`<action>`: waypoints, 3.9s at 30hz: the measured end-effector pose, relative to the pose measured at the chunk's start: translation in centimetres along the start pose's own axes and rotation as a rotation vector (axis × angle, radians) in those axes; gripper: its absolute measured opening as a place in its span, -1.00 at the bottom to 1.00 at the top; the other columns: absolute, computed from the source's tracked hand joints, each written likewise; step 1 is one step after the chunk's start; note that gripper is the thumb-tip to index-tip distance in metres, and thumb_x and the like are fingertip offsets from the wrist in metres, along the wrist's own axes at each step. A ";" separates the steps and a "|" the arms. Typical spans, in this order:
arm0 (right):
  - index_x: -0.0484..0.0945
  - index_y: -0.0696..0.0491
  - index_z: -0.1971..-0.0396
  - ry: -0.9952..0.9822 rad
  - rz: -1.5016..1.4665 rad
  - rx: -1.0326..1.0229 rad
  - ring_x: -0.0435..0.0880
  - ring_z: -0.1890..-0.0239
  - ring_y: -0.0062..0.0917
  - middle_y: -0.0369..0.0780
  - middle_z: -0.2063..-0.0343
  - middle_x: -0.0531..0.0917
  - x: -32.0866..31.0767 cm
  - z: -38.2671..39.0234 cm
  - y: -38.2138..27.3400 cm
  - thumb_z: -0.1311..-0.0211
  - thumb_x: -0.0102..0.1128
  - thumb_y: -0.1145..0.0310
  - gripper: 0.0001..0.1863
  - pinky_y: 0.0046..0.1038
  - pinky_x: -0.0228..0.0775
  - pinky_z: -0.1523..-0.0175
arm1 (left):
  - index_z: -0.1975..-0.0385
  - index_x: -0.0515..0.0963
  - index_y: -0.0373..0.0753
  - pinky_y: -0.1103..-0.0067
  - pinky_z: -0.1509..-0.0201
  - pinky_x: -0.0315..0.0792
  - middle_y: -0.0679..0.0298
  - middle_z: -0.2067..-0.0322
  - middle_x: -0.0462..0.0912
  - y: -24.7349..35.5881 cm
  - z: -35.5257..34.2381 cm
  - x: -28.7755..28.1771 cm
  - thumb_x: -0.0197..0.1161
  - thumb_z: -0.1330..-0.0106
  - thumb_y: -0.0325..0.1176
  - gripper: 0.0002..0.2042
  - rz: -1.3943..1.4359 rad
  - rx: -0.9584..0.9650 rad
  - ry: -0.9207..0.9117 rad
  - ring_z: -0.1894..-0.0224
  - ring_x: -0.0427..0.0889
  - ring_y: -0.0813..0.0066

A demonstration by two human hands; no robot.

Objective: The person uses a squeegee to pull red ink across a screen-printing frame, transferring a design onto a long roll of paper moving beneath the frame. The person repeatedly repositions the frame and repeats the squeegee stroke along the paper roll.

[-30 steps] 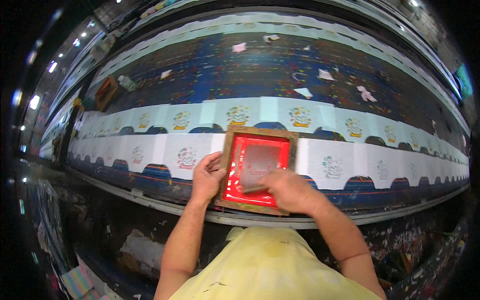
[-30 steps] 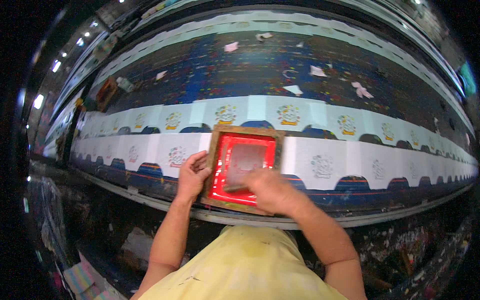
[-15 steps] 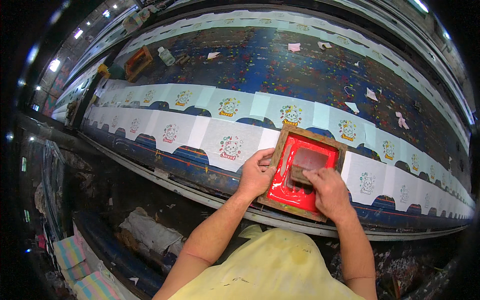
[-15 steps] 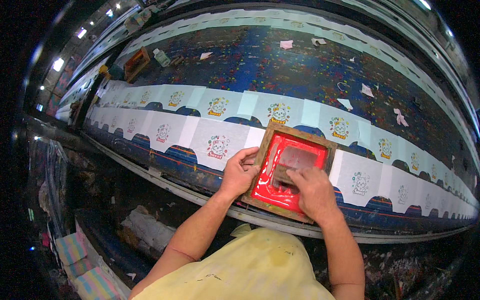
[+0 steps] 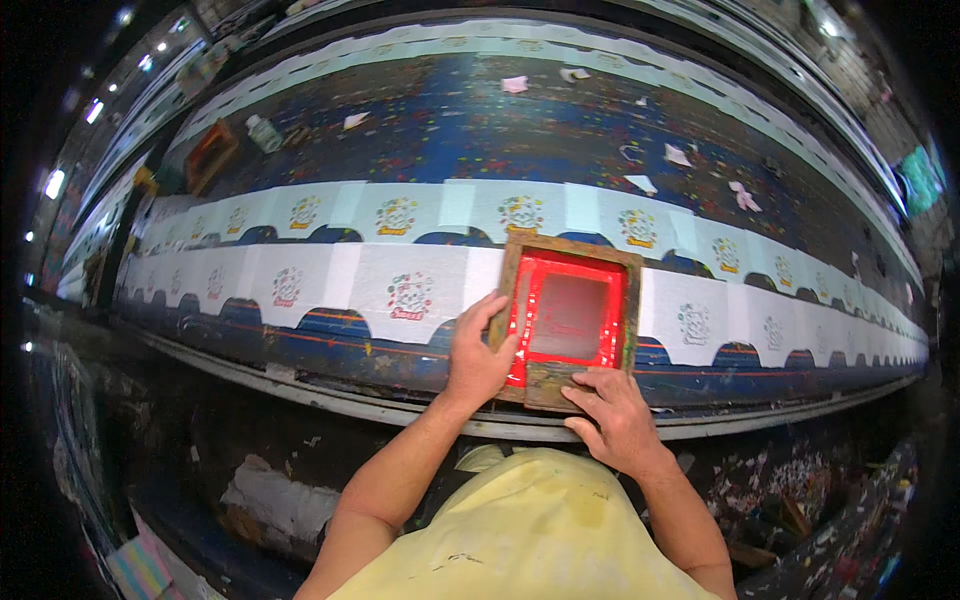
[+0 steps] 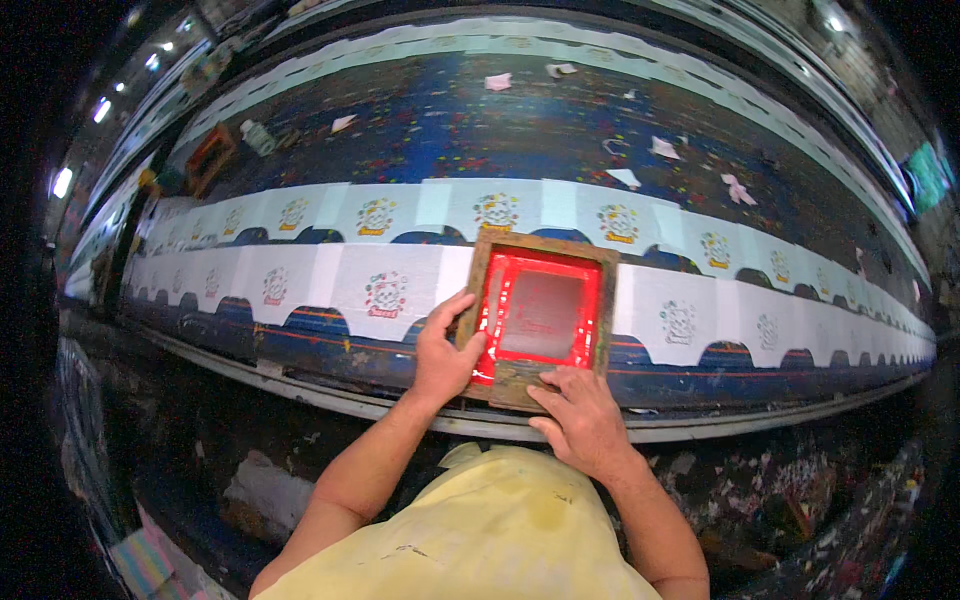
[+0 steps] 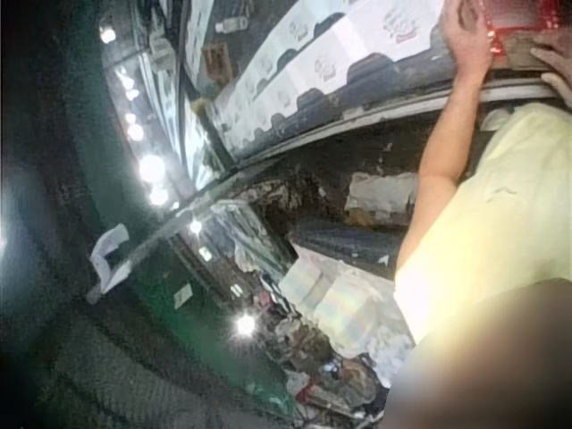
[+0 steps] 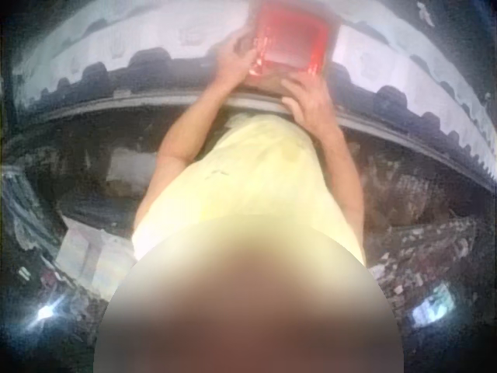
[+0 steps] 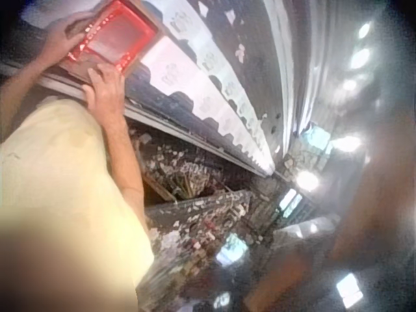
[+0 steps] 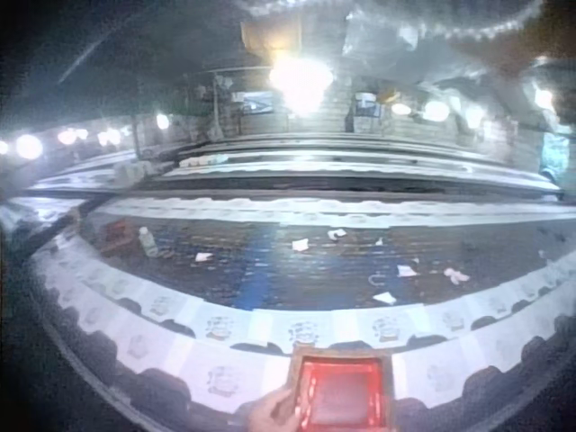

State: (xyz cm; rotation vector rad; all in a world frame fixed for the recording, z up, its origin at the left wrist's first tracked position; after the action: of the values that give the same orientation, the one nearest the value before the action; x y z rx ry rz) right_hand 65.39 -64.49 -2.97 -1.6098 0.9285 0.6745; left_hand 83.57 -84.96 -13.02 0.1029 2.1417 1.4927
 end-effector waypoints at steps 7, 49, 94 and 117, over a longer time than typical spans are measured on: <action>0.80 0.07 -0.25 0.376 -0.169 0.302 0.69 -0.42 0.04 -0.03 -0.33 0.75 0.3 5.4 3.6 -0.27 0.68 0.46 -0.48 -0.01 0.53 -0.54 | -0.25 0.81 -0.32 0.22 -0.74 0.41 -0.19 -0.49 0.69 0.8 -0.6 -0.1 0.43 -0.18 -0.66 -0.46 -0.043 -0.058 -0.025 -0.59 0.63 -0.07; 0.79 0.12 -0.19 0.109 0.165 0.007 0.74 -0.29 -0.11 -0.11 -0.17 0.76 -14.2 13.2 15.4 -0.22 0.39 0.58 -0.52 -0.04 0.63 -0.39 | 0.14 0.83 -0.24 0.21 -0.74 0.39 -0.18 -0.63 0.54 9.8 3.4 24.2 0.42 -0.20 -0.71 -0.72 0.342 -0.231 -0.043 -0.69 0.53 0.01; 0.77 0.16 -0.20 0.017 0.101 -0.030 0.75 -0.18 0.01 -0.03 -0.01 0.80 -15.8 0.4 27.1 -0.24 0.33 0.65 -0.51 0.00 0.61 -0.38 | -0.62 0.47 -0.38 0.49 -0.22 0.75 0.06 -0.19 0.79 13.8 -0.5 22.6 0.47 -0.38 -0.82 -0.24 0.256 -0.606 -0.050 0.01 0.76 0.51; 0.79 0.10 -0.24 0.042 -0.061 0.089 0.67 -0.38 -0.08 -0.08 -0.26 0.72 -14.6 14.5 16.7 -0.23 0.70 0.40 -0.45 0.00 0.56 -0.44 | -0.47 0.63 -0.31 0.27 -0.66 0.51 -0.05 -0.45 0.68 11.1 3.3 23.9 0.46 -0.27 -0.69 -0.33 0.047 -0.050 -0.043 -0.54 0.65 0.07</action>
State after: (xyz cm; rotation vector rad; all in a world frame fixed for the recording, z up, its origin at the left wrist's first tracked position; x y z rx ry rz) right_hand 44.14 -48.68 -3.09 -1.5720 0.9240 0.5518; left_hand 61.97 -69.51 -12.86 0.1673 2.0795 1.5558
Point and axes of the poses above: each hand's wrist, its own z-axis away from the middle knuckle, its own x-axis out of the palm, y = z × x, the point moved 1 cm from there along -z, towards the middle knuckle
